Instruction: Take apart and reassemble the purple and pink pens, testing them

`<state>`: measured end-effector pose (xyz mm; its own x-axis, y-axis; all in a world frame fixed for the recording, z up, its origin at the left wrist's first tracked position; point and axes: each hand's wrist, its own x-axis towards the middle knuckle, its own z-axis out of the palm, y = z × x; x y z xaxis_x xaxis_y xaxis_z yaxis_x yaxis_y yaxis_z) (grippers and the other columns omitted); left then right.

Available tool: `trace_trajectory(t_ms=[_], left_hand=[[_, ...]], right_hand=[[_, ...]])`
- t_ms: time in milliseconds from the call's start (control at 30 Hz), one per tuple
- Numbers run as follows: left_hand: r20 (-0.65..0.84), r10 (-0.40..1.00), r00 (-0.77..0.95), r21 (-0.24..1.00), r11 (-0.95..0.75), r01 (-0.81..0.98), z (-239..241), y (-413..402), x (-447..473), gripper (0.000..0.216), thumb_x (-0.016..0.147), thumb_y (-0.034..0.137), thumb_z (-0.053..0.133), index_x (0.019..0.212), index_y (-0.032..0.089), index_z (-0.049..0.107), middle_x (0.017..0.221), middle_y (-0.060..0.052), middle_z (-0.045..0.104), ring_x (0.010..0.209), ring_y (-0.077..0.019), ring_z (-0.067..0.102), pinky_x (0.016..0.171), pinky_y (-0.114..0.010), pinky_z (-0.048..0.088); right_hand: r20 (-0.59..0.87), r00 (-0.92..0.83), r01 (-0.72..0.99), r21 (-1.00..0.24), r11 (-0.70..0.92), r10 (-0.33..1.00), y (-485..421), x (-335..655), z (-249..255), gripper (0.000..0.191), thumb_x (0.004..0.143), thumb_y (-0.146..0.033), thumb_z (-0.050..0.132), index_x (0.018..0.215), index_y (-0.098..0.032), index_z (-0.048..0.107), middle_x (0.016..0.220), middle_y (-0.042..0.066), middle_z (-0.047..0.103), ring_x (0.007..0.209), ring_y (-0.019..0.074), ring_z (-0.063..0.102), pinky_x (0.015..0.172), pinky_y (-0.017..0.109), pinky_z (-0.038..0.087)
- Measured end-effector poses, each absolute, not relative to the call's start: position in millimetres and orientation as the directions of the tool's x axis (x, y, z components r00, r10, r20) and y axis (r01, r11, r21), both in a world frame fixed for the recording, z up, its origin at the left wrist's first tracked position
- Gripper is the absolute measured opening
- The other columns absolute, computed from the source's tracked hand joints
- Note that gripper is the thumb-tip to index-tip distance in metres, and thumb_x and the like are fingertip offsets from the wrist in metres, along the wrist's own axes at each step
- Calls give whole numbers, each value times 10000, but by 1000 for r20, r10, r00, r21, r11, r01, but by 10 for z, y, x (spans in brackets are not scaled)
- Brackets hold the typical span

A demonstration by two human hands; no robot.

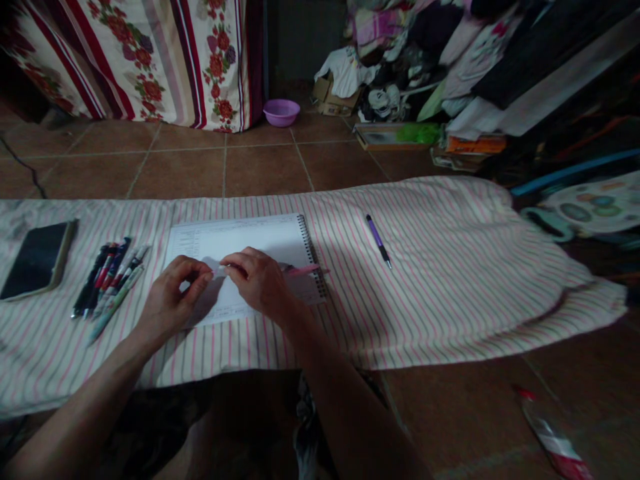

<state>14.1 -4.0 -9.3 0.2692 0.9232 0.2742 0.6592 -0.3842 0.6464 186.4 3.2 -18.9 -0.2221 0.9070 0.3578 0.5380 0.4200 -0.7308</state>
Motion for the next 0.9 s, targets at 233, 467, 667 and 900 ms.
trace_trajectory(t_ms=[233, 467, 667, 900], left_hand=[[277, 924, 264, 649, -382, 658, -100, -42, 143, 134, 849, 277, 452, 792, 194, 542, 780, -18, 521, 700, -141, 512, 651, -297, 448], [273, 922, 274, 639, -387, 665, -107, -38, 131, 130, 847, 267, 455, 797, 194, 549, 786, -17, 521, 701, -141, 518, 656, -292, 450], [277, 918, 285, 647, -397, 651, -105, -34, 133, 143, 836, 294, 489, 803, 187, 577, 770, -13, 540, 689, -140, 530, 648, -288, 455], [283, 920, 271, 661, -392, 640, -141, -12, 81, 210, 812, 362, 548, 912, 180, 581, 768, -6, 548, 671, -134, 550, 644, -280, 471]], right_hand=[[385, -218, 525, -728, 441, 897, 32, 1841, -188, 241, 804, -58, 470, 871, -192, 658, 814, 20, 657, 769, 123, 591, 749, 255, 447], [379, -271, 514, -720, 466, 885, 20, 1817, -198, 155, 785, -115, 565, 883, -177, 666, 798, 24, 636, 705, 109, 577, 689, 228, 451], [424, -315, 572, -629, 526, 849, 26, 1829, -237, 121, 839, -209, 556, 868, -198, 673, 792, 31, 632, 795, 140, 571, 751, 260, 438], [397, -302, 600, -627, 496, 867, 23, 1844, -234, 123, 827, -175, 560, 859, -162, 678, 787, 43, 635, 778, 135, 574, 739, 250, 436]])
